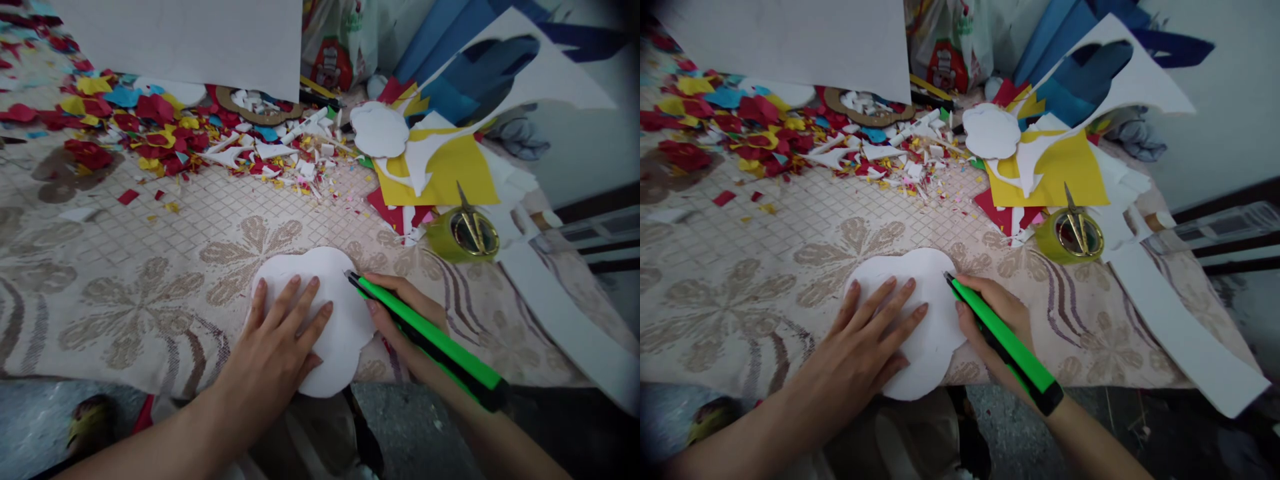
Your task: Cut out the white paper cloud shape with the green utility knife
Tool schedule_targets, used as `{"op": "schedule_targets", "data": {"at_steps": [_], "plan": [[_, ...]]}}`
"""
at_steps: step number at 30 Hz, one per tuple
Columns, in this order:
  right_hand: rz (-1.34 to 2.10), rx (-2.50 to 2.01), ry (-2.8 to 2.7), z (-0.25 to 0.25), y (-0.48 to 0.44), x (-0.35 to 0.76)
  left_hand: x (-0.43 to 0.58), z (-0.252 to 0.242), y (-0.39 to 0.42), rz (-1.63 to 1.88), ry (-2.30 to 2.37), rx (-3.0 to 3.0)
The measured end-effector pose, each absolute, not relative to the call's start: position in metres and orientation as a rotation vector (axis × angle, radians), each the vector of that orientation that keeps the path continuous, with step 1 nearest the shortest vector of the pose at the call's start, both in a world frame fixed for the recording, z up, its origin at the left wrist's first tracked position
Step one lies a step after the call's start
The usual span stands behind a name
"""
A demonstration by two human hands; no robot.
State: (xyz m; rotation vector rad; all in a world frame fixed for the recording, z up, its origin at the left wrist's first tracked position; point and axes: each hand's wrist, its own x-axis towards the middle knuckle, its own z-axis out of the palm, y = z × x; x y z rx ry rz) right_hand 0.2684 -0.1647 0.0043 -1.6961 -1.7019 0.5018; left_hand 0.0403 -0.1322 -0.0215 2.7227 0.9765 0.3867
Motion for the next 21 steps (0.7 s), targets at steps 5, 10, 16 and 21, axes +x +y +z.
{"op": "schedule_targets", "data": {"at_steps": [5,10,16,21], "plan": [[0.404,-1.759,-1.664,0.003,-0.167,0.258,0.042,-0.020,-0.133,0.339,0.985,2.743],[0.228,-1.757,-1.680,-0.007,-0.176,0.253,0.042,-0.019,-0.134,0.341,0.975,2.749],[0.186,-1.782,-1.704,-0.007,-0.183,0.246,0.041,-0.018,-0.133,0.328,0.979,2.748],[0.120,-1.749,-1.752,-0.008,-0.185,0.244,0.041,-0.021,-0.133,0.351,0.981,2.753]]}}
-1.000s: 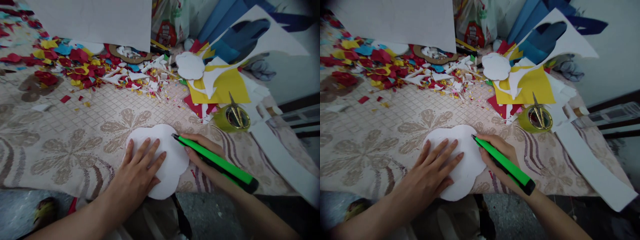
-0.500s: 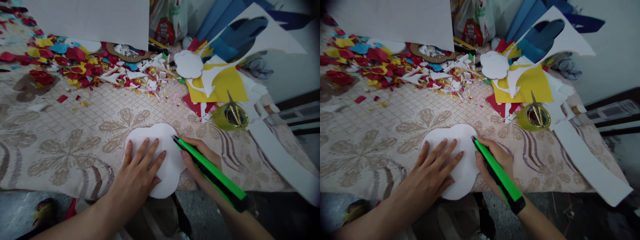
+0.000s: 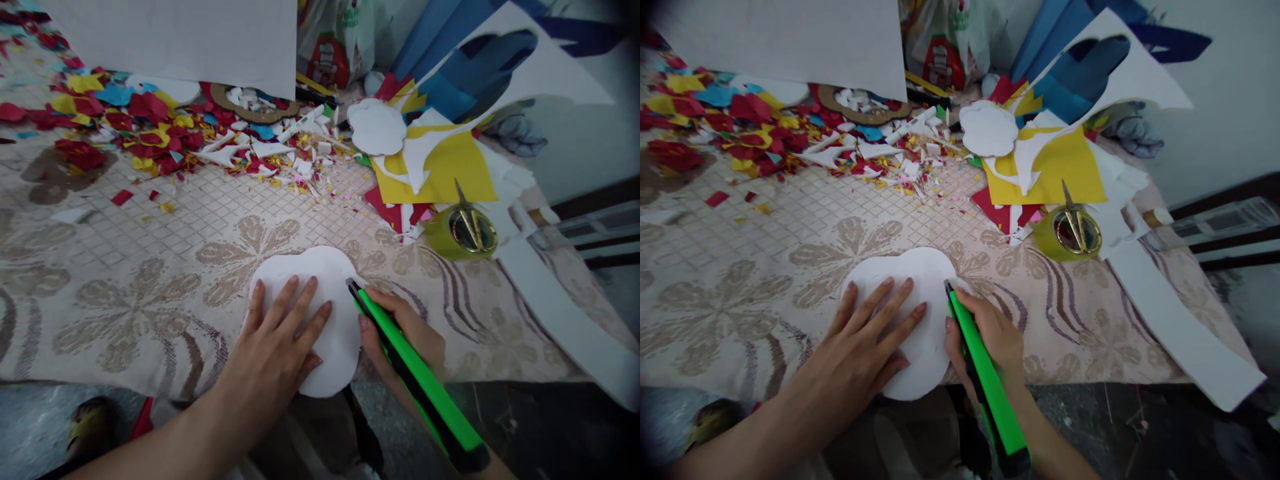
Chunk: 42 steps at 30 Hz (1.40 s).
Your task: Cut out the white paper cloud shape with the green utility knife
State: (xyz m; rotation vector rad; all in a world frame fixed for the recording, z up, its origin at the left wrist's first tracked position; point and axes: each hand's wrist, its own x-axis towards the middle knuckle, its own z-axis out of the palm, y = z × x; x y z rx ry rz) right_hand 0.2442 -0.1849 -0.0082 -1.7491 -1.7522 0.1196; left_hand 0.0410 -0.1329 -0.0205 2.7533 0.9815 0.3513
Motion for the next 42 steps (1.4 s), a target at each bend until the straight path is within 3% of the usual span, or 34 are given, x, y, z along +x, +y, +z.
{"op": "schedule_targets", "data": {"at_steps": [8,13,17,42], "plan": [[0.162,-1.684,-1.660,-0.010,-0.192,0.266,0.040,-0.019,-0.132,0.338,0.972,2.749],[0.571,-1.475,-1.763,-0.002,-0.178,0.300,0.039,-0.020,-0.133,0.356,0.967,2.756],[0.697,-1.388,-1.826,-0.001,-0.167,0.312,0.038,-0.021,-0.133,0.361,0.957,2.759],[0.783,-1.304,-2.012,0.007,-0.154,0.322,0.038,-0.020,-0.131,0.339,0.950,2.726]]}}
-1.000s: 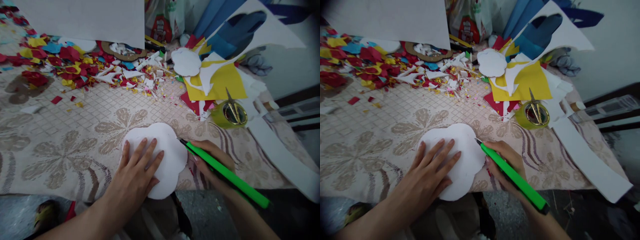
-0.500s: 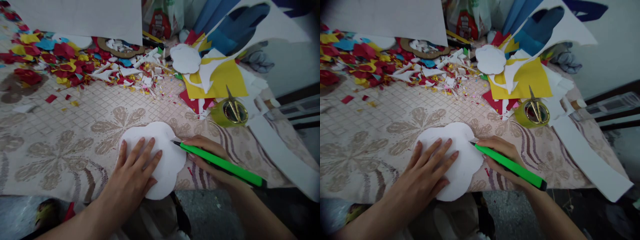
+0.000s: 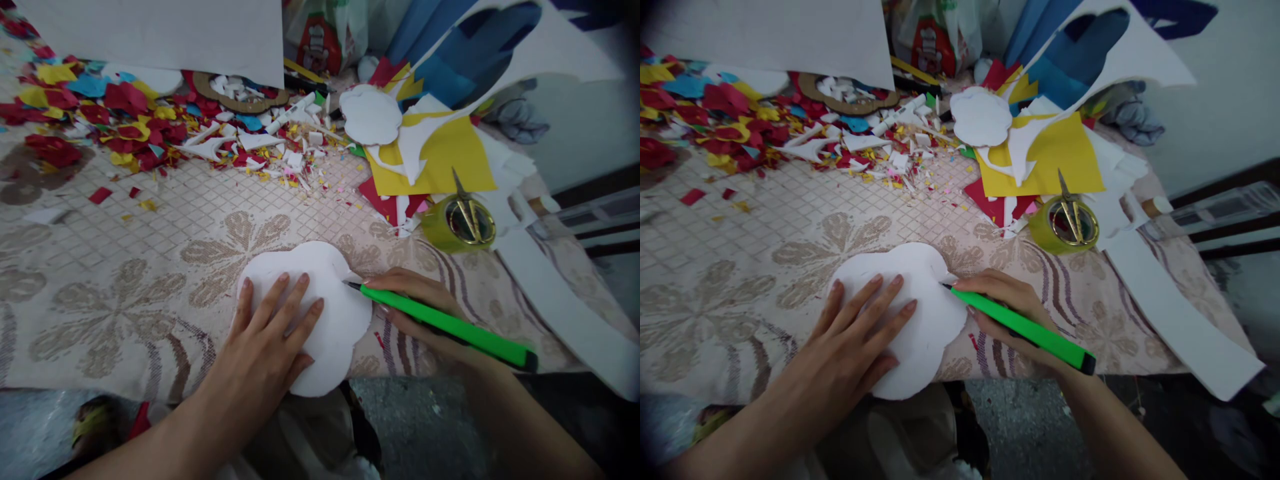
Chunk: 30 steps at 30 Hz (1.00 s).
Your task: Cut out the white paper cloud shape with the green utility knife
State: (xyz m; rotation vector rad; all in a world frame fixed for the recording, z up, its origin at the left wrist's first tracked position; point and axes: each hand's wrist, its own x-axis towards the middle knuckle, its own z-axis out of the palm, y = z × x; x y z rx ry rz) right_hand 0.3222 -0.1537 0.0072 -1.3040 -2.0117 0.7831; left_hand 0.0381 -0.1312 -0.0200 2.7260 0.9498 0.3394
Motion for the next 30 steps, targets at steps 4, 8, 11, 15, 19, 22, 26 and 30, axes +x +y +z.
{"op": "schedule_targets", "data": {"at_steps": [4,8,11,15,19,22,26,30], "plan": [[0.753,-1.286,-2.035,0.009,-0.153,0.322,0.038,-0.020,-0.132,0.334,0.953,2.723],[0.792,-1.232,-2.105,0.011,-0.142,0.324,0.043,-0.018,-0.138,0.404,1.035,2.750],[0.816,-1.104,-2.141,0.013,-0.125,0.329,0.045,-0.016,-0.145,0.439,1.055,2.762],[0.935,-0.983,-2.246,0.016,-0.097,0.334,0.039,-0.013,-0.148,0.432,1.005,2.773],[1.054,-0.905,-2.285,0.020,-0.077,0.332,0.028,-0.012,-0.137,0.385,0.879,2.776],[1.063,-0.871,-2.292,0.020,-0.070,0.329,0.022,-0.013,-0.126,0.337,0.717,2.799],[1.067,-0.894,-2.318,0.019,-0.070,0.330,0.019,-0.017,-0.121,0.256,0.652,2.788],[1.039,-0.925,-2.334,0.018,-0.074,0.335,0.019,-0.019,-0.122,0.232,0.663,2.769]]}}
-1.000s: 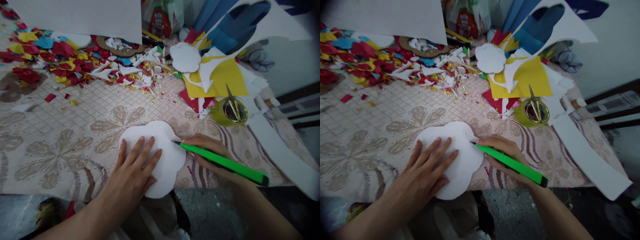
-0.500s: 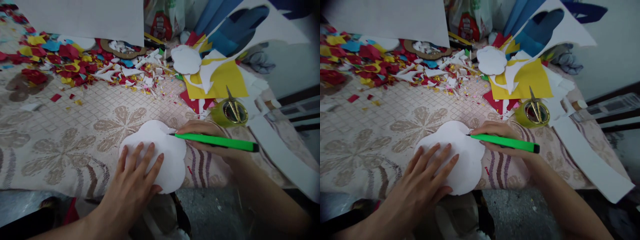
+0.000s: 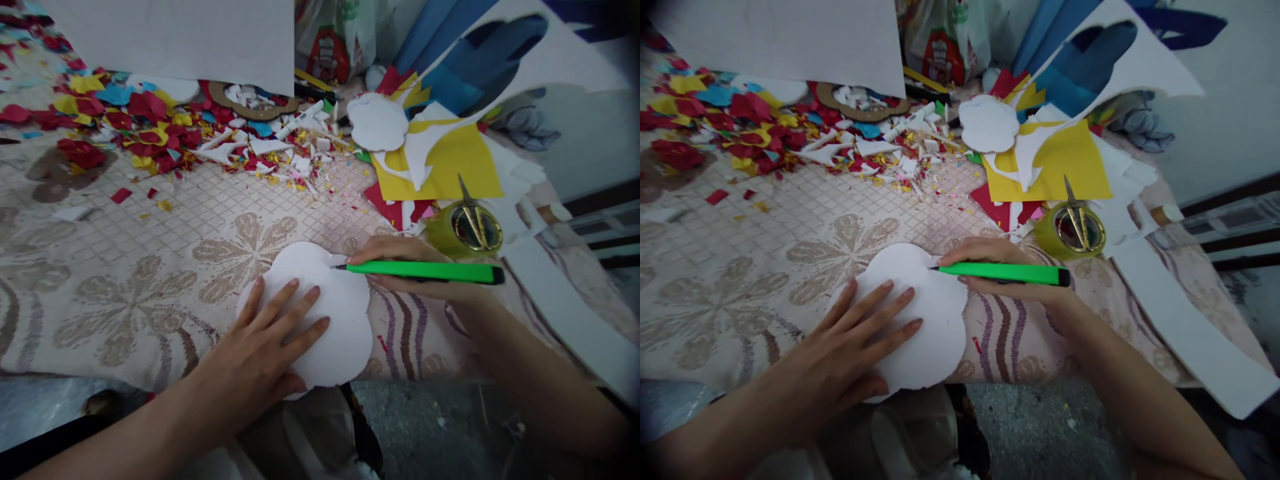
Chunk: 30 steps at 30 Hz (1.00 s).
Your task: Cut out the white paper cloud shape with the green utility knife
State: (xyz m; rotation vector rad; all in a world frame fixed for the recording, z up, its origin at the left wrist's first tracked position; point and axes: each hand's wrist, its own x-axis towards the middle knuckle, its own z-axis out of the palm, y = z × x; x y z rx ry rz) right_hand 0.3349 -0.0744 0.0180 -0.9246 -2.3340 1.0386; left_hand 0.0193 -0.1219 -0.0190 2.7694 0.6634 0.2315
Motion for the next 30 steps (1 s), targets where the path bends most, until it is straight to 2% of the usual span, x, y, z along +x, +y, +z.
{"op": "schedule_targets", "data": {"at_steps": [30], "plan": [[0.703,-1.351,-1.995,0.007,-0.139,0.315,0.021,-0.025,-0.128,0.285,0.705,2.772]]}}
